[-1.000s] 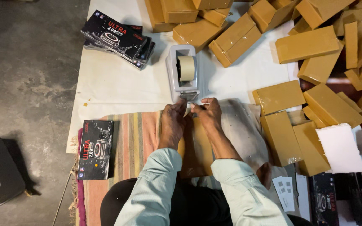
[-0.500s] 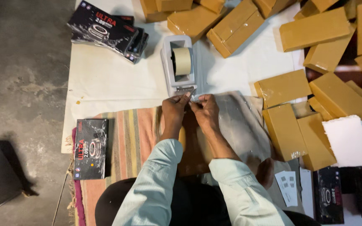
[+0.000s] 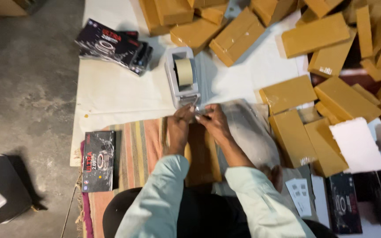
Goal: The person packs a smartwatch and its accessories into a product box, places the box into a shipping carton with foam padding, and seals the carton with packing tape. The person repeats this process for multiple units.
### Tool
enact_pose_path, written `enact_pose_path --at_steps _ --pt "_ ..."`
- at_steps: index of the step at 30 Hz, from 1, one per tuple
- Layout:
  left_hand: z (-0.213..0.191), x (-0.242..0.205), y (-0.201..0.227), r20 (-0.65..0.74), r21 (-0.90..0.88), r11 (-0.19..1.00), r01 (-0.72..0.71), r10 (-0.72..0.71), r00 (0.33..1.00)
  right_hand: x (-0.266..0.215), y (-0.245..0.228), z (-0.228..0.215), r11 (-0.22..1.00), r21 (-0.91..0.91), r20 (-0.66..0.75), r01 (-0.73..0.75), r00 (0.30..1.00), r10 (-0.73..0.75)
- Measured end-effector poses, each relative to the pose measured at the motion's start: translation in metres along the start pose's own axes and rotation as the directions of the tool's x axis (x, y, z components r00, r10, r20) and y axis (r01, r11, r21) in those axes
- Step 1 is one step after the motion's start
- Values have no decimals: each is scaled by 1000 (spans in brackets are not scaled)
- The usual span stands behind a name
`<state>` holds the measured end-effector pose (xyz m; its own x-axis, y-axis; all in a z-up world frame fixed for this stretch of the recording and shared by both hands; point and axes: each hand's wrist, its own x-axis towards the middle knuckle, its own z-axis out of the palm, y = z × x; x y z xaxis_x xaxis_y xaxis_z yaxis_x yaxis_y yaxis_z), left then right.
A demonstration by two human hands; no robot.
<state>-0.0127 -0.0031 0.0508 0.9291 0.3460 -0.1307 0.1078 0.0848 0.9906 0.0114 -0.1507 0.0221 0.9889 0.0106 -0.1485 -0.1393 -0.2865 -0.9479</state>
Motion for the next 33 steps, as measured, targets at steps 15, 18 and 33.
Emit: enact_pose_path --at_steps 15,18,33 --pt "58 -97 17 -522 687 712 142 348 778 13 -102 -38 508 -540 693 671 697 -185" --pt "60 -90 10 -546 712 672 202 349 762 23 -92 -29 466 -568 699 678 696 -162" --pt "66 -80 9 -602 684 640 349 225 767 37 -85 -23 397 -641 693 657 717 -69"
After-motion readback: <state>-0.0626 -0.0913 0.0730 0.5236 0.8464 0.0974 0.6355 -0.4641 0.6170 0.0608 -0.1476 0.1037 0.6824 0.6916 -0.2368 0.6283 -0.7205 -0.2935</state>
